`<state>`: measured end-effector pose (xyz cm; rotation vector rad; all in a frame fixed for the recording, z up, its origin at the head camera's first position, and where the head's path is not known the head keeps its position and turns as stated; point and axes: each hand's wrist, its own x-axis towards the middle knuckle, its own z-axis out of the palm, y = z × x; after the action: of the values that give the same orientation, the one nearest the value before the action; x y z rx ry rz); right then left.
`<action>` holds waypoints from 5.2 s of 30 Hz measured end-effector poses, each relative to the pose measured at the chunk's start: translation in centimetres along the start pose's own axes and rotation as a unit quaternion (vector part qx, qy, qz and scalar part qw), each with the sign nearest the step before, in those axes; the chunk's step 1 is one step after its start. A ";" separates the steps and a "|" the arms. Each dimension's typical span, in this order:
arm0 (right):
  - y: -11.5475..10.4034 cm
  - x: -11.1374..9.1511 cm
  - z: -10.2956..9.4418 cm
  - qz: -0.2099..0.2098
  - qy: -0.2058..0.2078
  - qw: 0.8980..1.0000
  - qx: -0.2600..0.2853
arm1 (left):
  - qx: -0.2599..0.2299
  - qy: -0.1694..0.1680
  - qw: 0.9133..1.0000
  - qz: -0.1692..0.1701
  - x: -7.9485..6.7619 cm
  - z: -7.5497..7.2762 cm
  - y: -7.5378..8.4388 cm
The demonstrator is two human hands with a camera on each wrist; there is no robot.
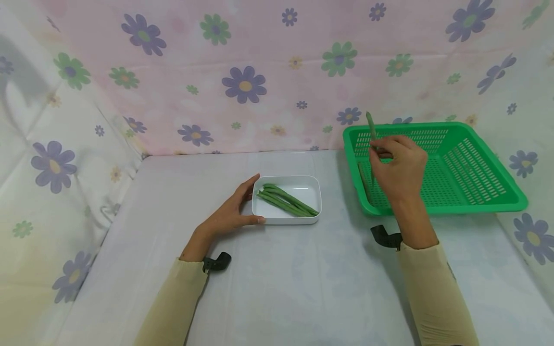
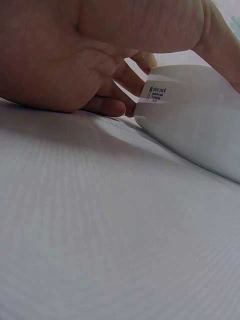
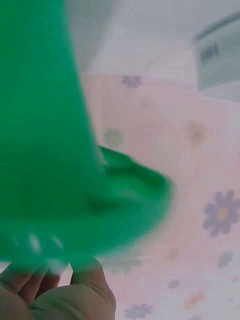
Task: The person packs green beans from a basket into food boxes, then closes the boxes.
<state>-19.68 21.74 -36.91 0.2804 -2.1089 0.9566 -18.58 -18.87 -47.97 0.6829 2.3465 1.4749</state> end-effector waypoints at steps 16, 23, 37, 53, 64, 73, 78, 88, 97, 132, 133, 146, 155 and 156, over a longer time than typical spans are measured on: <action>-5.1 -0.3 0.3 -0.092 0.034 0.992 0.075 | -0.007 0.002 1.000 0.001 0.1 0.1 0.0; -6.5 -1.4 2.0 -0.113 0.005 0.987 0.112 | -0.008 0.002 1.000 -0.003 0.1 0.1 0.1; -8.2 -4.4 5.8 -0.140 -0.058 0.970 0.192 | -0.004 0.002 1.000 -0.003 -0.1 -0.1 0.5; -6.5 -7.2 9.0 -0.149 -0.152 0.960 0.184 | 0.010 0.002 1.000 -0.001 0.0 0.0 0.1; -5.8 -8.3 9.8 -0.127 -0.258 0.951 0.112 | 0.005 0.000 1.000 0.003 -0.1 0.0 0.3; -5.6 -8.8 10.2 -0.093 -0.314 0.942 0.079 | 0.002 0.000 1.000 0.004 -0.1 0.0 0.3; -5.6 -8.9 10.3 -0.069 -0.332 0.938 0.065 | 0.002 0.001 1.000 0.002 -0.1 0.0 0.5; -5.8 -8.8 10.2 -0.019 -0.342 0.936 0.079 | 0.009 0.004 1.000 0.000 -0.1 0.0 0.3; -6.1 -8.6 9.9 -0.012 -0.343 0.937 0.074 | 0.008 0.001 1.000 0.003 -0.1 -0.1 0.4; -5.4 -0.8 -0.1 -0.054 -0.145 0.985 0.075 | 0.007 0.003 1.000 -0.004 0.0 -0.1 0.1; -5.1 -0.6 -0.3 -0.046 -0.146 0.986 0.072 | 0.008 0.003 1.000 -0.004 0.0 -0.1 0.1; -1.1 0.3 -1.0 0.034 -0.184 0.982 0.016 | 0.001 0.003 1.000 0.003 0.0 -0.1 0.3; 1.1 0.1 -1.1 0.095 -0.280 0.955 -0.026 | 0.003 0.000 1.000 0.003 0.0 -0.2 0.2; 1.4 0.0 -1.0 0.100 -0.296 0.949 -0.031 | 0.003 0.001 1.000 0.003 -0.1 -0.2 0.2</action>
<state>-19.81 23.48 -37.24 0.3594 -2.7559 1.0055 -18.58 -18.99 -47.66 0.6910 2.3533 1.4713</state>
